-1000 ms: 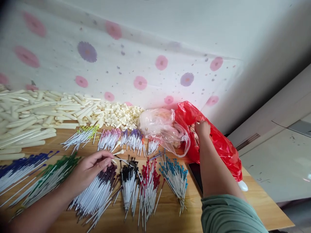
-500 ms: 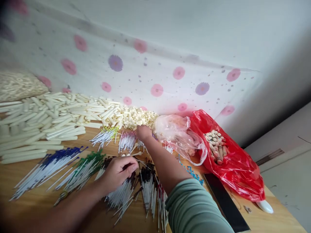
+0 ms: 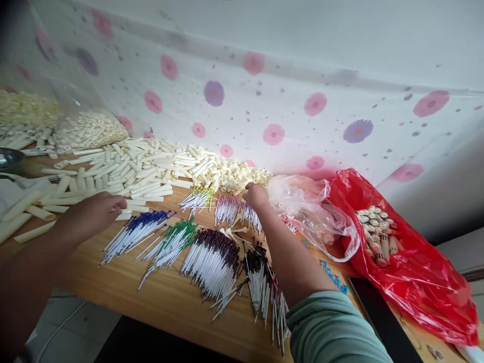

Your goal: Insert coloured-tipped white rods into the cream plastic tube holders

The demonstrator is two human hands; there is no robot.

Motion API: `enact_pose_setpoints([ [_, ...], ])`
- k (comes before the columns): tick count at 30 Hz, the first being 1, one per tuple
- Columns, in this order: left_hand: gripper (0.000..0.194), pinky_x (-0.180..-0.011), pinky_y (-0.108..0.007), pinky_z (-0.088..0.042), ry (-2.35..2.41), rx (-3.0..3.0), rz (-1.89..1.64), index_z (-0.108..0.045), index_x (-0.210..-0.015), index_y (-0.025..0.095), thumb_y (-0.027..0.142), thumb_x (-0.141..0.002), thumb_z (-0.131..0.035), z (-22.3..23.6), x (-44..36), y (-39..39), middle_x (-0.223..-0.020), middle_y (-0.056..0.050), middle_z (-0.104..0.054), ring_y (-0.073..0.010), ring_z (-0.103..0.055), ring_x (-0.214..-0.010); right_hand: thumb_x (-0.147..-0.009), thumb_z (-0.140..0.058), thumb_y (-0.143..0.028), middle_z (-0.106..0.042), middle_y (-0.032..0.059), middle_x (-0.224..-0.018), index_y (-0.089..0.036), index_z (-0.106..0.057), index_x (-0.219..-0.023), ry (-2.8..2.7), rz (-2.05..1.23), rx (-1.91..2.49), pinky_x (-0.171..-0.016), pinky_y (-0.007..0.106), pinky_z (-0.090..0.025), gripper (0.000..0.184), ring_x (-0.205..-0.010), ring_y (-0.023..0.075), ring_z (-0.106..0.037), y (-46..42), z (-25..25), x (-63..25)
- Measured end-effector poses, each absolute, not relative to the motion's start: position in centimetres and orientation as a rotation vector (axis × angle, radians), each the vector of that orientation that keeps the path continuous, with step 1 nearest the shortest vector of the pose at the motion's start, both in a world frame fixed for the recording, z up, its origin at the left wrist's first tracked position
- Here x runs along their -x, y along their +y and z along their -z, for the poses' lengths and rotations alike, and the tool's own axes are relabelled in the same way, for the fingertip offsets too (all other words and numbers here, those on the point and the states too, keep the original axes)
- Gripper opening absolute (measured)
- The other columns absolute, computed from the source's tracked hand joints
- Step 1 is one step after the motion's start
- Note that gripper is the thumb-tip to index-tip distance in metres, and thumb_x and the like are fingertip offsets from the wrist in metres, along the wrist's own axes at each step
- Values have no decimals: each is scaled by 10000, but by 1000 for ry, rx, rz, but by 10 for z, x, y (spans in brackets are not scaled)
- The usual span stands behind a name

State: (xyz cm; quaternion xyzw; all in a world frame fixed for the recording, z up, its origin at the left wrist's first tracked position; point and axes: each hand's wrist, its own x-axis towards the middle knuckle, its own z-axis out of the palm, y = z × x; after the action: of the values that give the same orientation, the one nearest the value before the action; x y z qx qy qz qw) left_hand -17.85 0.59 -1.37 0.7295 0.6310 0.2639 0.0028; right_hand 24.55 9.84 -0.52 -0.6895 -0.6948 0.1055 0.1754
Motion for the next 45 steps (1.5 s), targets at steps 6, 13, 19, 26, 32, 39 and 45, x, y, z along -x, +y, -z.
enact_pose_setpoints([
  [6, 223, -655, -326, -338, 2077, -2373, -878, -671, -818, 247, 353, -677, -536, 66, 214, 6, -851, -98, -655, -264, -566, -745, -746, -613, -284, -663, 45, -847, -158, -626, -923, -1682, -414, 1536, -684, 281, -480, 217, -753, 160, -611, 43, -12, -275],
  [13, 142, -556, -292, -293, 2087, -2480, -771, -608, -677, 246, 336, -739, -519, 38, 200, -2, -701, -52, -619, -228, -516, -631, -684, -668, -366, -654, 51, -768, -161, -639, -873, -1416, -618, 1255, -587, 289, -460, 280, -668, 162, -596, -26, -4, -302],
  [19, 183, -680, -287, -427, 1433, -2434, -952, -608, -957, 226, 340, -847, -514, -16, 40, -38, -915, -42, -614, -199, -564, -804, -783, -647, -397, -643, 40, -894, -214, -616, -894, -1512, -775, 968, -705, 313, -500, 216, -778, 155, -613, -68, -1, -284],
  [26, 116, -576, -237, -398, 924, -2363, -737, -560, -946, 198, 251, -866, -496, -17, -79, -47, -745, 15, -594, -114, -513, -630, -819, -650, -354, -623, 30, -844, -222, -612, -937, -1619, -722, 878, -671, 289, -456, 181, -751, 146, -564, -74, 0, -293],
  [32, 165, -654, -251, -466, 785, -2309, -853, -584, -1024, 210, 258, -878, -526, -1, -87, -37, -882, -7, -662, -123, -597, -743, -749, -714, -388, -605, 9, -756, -222, -648, -876, -1609, -787, 934, -626, 288, -443, 219, -662, 133, -523, -70, 0, -305],
  [39, 187, -669, -272, -497, 808, -2375, -1045, -630, -1024, 177, 234, -857, -569, 13, -85, -40, -906, -47, -705, -140, -641, -757, -763, -690, -443, -612, 14, -690, -199, -673, -857, -1660, -739, 1034, -573, 266, -441, 262, -612, 129, -549, -71, 3, -299],
  [45, 176, -659, -311, -490, 850, -2557, -1035, -631, -1010, 175, 244, -862, -566, 17, -82, -40, -899, -66, -712, -175, -641, -763, -877, -503, -506, -529, -8, -567, -160, -639, -775, -1760, -692, 1298, -479, 229, -370, 386, -503, 99, -485, -72, 6, -297],
])
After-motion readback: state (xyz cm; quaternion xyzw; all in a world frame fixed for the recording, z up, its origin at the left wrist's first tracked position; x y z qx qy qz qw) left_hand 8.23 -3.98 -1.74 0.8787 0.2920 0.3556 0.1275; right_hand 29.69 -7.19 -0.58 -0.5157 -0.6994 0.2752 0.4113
